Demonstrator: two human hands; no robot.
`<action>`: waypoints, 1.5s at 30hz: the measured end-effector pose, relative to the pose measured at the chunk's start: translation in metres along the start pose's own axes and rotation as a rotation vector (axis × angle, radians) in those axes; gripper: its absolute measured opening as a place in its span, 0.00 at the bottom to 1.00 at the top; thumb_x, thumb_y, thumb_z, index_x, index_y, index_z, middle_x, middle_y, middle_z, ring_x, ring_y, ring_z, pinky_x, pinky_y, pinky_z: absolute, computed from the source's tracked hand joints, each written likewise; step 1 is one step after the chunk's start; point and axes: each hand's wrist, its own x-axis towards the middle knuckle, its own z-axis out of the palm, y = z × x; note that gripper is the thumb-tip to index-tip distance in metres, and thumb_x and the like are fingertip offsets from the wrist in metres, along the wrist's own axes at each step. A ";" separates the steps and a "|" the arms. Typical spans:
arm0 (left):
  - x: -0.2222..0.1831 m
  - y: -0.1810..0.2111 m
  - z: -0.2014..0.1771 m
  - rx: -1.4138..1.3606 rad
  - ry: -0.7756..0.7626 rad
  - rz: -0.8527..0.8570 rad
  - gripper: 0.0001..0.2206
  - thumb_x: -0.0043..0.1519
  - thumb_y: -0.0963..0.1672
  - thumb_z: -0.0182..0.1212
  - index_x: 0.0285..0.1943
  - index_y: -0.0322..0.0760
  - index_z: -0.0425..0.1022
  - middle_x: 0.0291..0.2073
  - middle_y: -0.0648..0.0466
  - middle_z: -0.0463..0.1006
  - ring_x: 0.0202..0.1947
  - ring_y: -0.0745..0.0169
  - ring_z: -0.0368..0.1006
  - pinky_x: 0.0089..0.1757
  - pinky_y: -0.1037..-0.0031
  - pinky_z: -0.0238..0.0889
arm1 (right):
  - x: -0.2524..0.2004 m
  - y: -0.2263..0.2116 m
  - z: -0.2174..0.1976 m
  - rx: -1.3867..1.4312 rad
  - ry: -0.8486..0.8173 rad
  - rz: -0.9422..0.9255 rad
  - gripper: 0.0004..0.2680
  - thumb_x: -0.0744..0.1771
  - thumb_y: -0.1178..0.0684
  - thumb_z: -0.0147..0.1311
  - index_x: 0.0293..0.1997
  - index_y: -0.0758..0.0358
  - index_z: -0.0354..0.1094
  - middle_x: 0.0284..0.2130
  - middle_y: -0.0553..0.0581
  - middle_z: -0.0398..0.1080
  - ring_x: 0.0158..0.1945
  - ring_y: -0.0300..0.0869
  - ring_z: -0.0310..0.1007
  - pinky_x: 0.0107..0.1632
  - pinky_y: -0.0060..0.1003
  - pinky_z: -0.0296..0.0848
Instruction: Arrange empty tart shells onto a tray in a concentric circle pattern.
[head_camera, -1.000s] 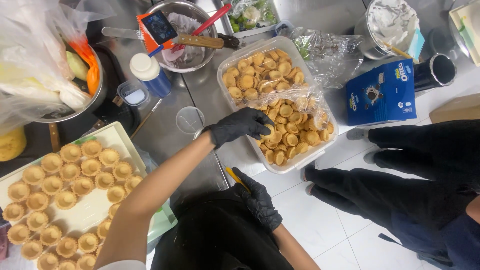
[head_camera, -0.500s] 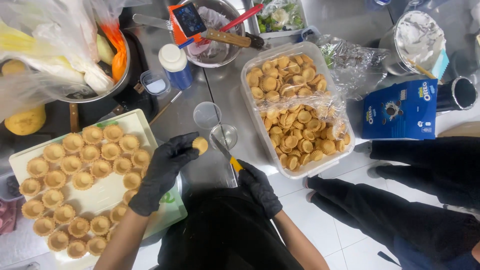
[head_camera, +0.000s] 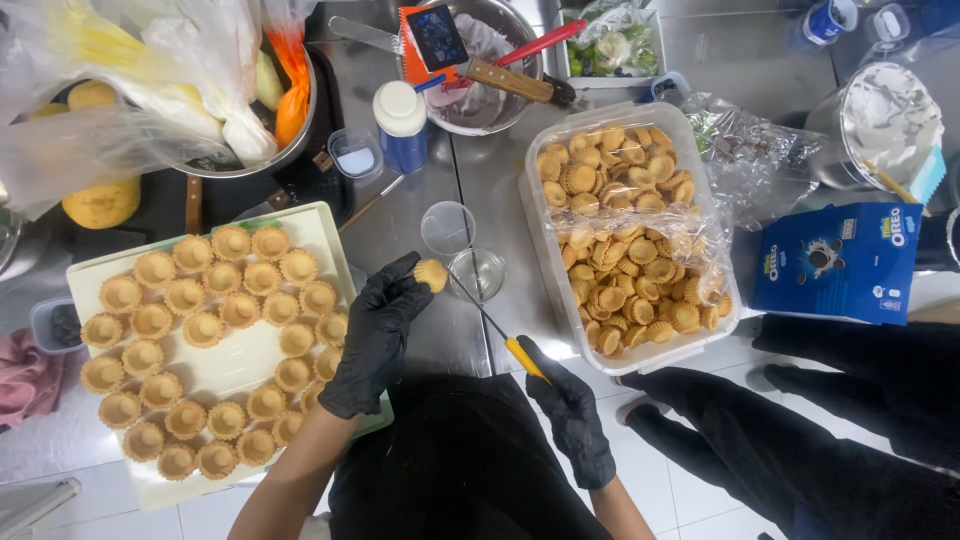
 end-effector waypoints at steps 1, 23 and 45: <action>0.002 -0.002 -0.001 0.000 0.003 0.002 0.21 0.60 0.35 0.62 0.64 0.30 0.72 0.50 0.53 0.81 0.49 0.68 0.76 0.52 0.78 0.70 | -0.008 -0.017 0.012 -0.001 -0.004 0.000 0.16 0.68 0.57 0.55 0.65 0.62 0.69 0.35 0.51 0.72 0.32 0.32 0.65 0.36 0.26 0.64; -0.014 0.033 0.021 -0.326 -0.177 0.025 0.24 0.60 0.33 0.60 0.68 0.31 0.67 0.52 0.54 0.80 0.52 0.67 0.75 0.54 0.77 0.69 | -0.016 -0.024 0.004 -0.427 0.130 -0.611 0.14 0.66 0.62 0.58 0.60 0.63 0.72 0.43 0.51 0.75 0.30 0.32 0.68 0.32 0.26 0.68; -0.112 0.059 -0.181 1.504 0.660 0.648 0.10 0.62 0.39 0.64 0.51 0.36 0.73 0.41 0.46 0.79 0.44 0.42 0.74 0.44 0.56 0.68 | -0.009 -0.109 0.100 0.086 0.138 0.107 0.21 0.64 0.46 0.55 0.62 0.69 0.65 0.22 0.47 0.62 0.20 0.31 0.55 0.21 0.25 0.53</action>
